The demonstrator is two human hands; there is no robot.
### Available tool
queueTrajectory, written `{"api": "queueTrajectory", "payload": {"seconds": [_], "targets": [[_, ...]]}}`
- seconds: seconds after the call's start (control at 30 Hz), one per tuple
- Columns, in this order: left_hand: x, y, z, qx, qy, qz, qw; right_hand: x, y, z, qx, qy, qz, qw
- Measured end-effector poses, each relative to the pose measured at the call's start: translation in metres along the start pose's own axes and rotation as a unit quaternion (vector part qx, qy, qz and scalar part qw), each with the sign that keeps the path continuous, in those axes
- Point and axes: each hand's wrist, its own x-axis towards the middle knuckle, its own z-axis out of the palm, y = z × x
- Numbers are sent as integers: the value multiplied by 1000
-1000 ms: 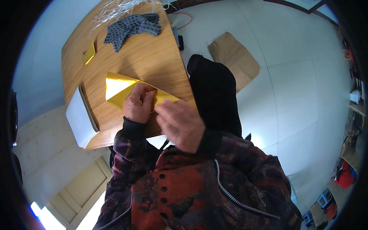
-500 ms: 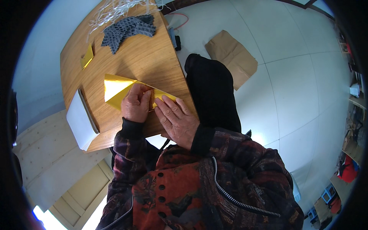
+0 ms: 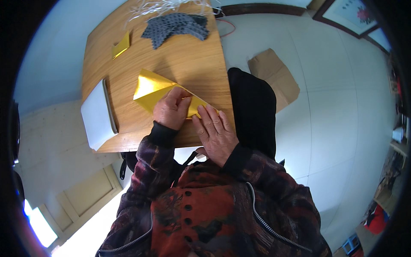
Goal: The person folds a yellow sheet of paper into a triangular shape on a wooden table, then sets it aside. They then take a white sheet, fold it, and place it on top of a yellow sheet, continuing to fold the combined sheets into a triangular shape.
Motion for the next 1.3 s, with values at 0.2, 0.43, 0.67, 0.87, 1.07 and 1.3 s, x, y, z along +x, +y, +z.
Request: {"api": "queueTrajectory", "payload": {"seconds": [0.2,0.43,0.67,0.87,1.07,1.3], "targets": [[0,-1,0,3,12,7,1000,5,-5,0,11,-9,16,1000],[-1,-5,1,-14,14,8,1000,7,-12,-1,-17,-21,47,999],[-5,-11,-4,0,17,36,999,7,-15,-2,-50,-28,40,998],[-63,-16,5,159,37,272,948,6,-10,9,-78,-15,37,996],[-92,-19,28,88,26,238,967,7,-6,15,-98,23,9,995],[-111,-47,7,156,17,185,970,7,-16,0,-86,-15,13,996]]}}
